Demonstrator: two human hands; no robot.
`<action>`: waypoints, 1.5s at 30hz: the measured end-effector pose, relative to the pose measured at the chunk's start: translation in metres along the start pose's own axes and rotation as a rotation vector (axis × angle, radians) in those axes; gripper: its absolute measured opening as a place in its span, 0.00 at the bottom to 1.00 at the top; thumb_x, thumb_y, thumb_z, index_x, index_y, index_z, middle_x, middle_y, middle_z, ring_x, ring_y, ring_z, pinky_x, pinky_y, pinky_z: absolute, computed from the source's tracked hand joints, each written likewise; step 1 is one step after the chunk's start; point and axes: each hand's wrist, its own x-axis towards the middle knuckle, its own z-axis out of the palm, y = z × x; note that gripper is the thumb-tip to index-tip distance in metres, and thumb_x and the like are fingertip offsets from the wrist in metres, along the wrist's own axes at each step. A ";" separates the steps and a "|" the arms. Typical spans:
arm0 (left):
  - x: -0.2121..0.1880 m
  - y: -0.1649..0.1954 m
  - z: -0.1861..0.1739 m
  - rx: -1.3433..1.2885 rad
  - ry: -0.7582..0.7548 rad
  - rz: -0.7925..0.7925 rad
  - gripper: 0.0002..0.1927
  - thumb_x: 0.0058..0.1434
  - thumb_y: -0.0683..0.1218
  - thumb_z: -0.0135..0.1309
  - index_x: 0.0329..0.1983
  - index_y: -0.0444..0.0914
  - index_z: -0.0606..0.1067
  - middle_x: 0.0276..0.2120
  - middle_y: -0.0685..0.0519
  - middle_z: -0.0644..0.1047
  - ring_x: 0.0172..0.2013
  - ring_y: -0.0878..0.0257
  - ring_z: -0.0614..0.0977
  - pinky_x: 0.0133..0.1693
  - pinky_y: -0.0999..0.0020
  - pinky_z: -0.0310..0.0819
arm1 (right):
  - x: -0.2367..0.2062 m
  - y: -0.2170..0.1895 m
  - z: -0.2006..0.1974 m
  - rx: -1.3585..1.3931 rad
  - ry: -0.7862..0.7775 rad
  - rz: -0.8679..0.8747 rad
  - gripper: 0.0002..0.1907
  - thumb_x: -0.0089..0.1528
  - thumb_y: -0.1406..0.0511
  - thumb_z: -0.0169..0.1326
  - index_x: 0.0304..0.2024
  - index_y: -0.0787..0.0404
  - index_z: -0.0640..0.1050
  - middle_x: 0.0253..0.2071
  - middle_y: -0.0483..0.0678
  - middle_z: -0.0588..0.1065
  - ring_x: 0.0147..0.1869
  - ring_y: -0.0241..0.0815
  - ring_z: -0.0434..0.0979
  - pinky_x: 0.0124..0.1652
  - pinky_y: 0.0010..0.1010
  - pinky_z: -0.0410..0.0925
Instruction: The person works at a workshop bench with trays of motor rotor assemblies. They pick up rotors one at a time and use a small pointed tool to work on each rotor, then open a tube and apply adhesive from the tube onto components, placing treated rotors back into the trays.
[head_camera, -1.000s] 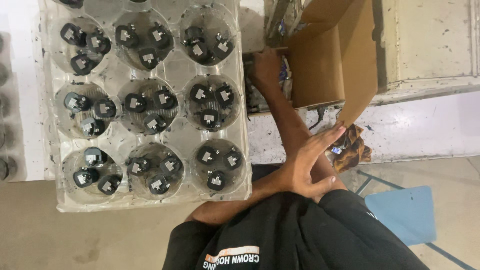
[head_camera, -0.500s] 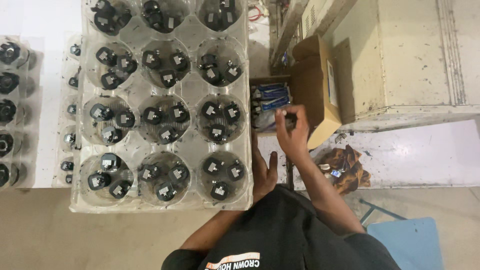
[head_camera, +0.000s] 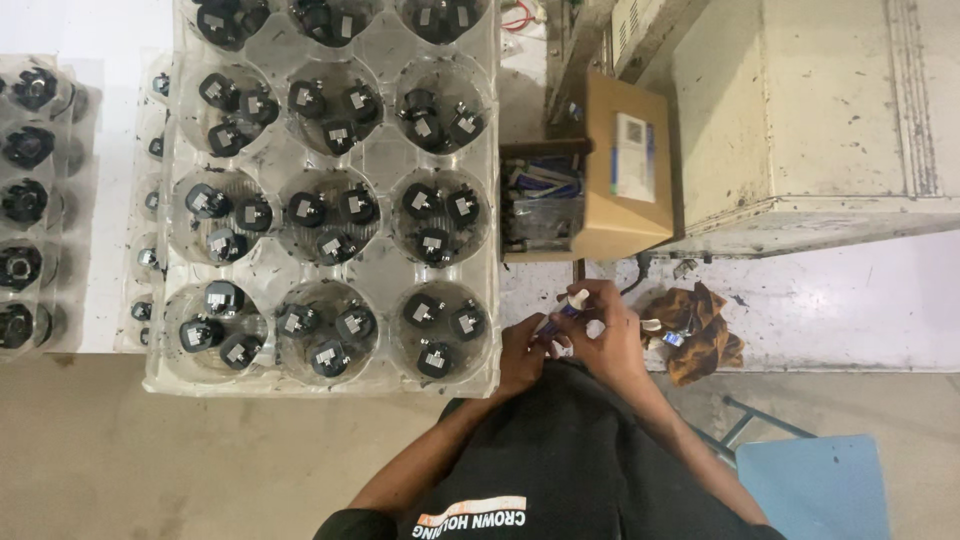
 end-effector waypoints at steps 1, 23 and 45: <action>-0.001 -0.001 0.002 0.025 -0.003 -0.038 0.13 0.68 0.37 0.40 0.50 0.32 0.75 0.35 0.50 0.82 0.29 0.66 0.81 0.34 0.69 0.77 | -0.003 0.002 -0.001 -0.004 0.016 -0.002 0.23 0.56 0.68 0.67 0.50 0.61 0.72 0.35 0.49 0.80 0.40 0.38 0.84 0.36 0.31 0.74; 0.052 0.020 0.066 -0.060 0.383 0.505 0.45 0.62 0.34 0.57 0.80 0.38 0.51 0.73 0.44 0.61 0.72 0.51 0.65 0.74 0.53 0.57 | -0.004 0.079 -0.012 -0.280 -0.231 -0.337 0.18 0.53 0.69 0.64 0.46 0.64 0.79 0.39 0.56 0.79 0.43 0.55 0.80 0.40 0.40 0.73; 0.029 0.122 0.086 0.285 0.032 0.584 0.46 0.60 0.43 0.57 0.79 0.31 0.52 0.73 0.37 0.63 0.73 0.43 0.66 0.74 0.54 0.58 | 0.177 0.039 0.082 -0.434 0.486 -0.465 0.11 0.63 0.68 0.57 0.49 0.63 0.77 0.49 0.58 0.76 0.54 0.61 0.73 0.53 0.49 0.68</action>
